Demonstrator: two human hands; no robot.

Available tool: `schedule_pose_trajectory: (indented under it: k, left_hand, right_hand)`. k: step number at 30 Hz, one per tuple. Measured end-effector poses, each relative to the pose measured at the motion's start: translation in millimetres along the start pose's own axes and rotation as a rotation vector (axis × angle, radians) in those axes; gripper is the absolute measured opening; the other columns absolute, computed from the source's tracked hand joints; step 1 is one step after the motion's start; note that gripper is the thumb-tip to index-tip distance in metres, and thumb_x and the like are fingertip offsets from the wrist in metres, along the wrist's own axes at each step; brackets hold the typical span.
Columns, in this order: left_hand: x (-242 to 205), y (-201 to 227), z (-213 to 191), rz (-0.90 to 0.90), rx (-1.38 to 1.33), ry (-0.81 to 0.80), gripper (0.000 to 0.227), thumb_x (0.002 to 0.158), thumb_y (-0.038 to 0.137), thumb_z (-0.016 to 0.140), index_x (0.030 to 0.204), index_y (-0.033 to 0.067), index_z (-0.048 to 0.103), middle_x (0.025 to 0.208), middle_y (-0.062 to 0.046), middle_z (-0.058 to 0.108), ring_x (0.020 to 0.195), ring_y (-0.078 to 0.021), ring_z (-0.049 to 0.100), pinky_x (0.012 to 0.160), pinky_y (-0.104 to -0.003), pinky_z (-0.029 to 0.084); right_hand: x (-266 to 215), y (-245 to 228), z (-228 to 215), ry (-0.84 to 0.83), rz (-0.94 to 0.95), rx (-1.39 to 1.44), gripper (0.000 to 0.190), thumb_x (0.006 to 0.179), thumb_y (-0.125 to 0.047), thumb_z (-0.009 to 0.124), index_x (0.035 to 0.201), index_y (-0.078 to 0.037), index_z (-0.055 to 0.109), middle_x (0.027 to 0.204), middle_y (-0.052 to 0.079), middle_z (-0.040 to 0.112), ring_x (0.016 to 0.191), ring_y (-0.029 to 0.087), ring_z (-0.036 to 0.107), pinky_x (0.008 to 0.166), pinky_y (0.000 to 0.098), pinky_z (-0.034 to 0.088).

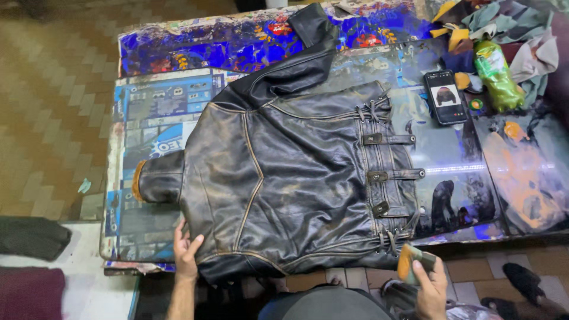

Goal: The person scrubs a black leather jacket with a sponge on a workbench, focusing on the sleeves and body. They flip the jacket over to clean the back and continue scrubbing various sections.

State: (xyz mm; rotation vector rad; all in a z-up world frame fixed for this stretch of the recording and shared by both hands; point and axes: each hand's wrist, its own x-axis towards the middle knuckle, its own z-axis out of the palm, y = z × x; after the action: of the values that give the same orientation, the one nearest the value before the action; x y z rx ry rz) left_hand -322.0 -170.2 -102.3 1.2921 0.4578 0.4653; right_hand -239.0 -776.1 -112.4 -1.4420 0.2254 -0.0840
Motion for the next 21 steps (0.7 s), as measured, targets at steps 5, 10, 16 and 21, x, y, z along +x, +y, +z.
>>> schedule_pose_trajectory:
  k: [5,10,16,21]
  left_hand:
    - [-10,-2,12,-0.065,-0.026,0.158,0.065,0.087,0.007,0.065,0.149,0.0049,0.045,0.131,-0.013,0.065,0.117,-0.0227,0.063,0.103,-0.038,0.048]
    - [-42,-7,34,-0.074,0.049,0.293,0.047,0.098,0.017,0.064,0.141,0.0023,0.054,0.13,-0.012,0.066,0.115,-0.019,0.062,0.102,-0.034,0.047]
    - [-94,2,44,-0.13,0.075,0.251,0.046,0.097,0.02,0.064,0.138,0.0012,0.059,0.127,-0.01,0.069,0.115,-0.0185,0.062,0.104,-0.033,0.044]
    - [-139,6,51,-0.254,0.299,0.205,0.06,0.087,0.026,0.068,0.14,0.0051,0.053,0.126,-0.014,0.068,0.112,-0.0211,0.066,0.096,-0.034,0.05]
  right_hand:
    - [18,18,-17,-0.227,0.053,0.179,0.034,0.098,-0.006,0.059,0.131,0.001,0.058,0.119,0.01,0.067,0.107,0.016,0.063,0.096,0.0301,0.049]
    - [32,27,-23,-0.419,0.013,0.046,0.033,0.096,-0.003,0.062,0.128,0.003,0.059,0.117,0.01,0.068,0.107,0.015,0.063,0.096,0.0292,0.047]
    - [54,28,-51,-0.385,0.012,0.099,0.033,0.094,0.0,0.064,0.126,0.005,0.061,0.115,0.012,0.071,0.104,0.016,0.066,0.094,0.0305,0.05]
    - [59,7,-65,-0.228,-0.165,-0.166,0.03,0.094,0.0,0.064,0.124,0.004,0.061,0.116,0.012,0.071,0.107,0.019,0.066,0.101,0.0325,0.05]
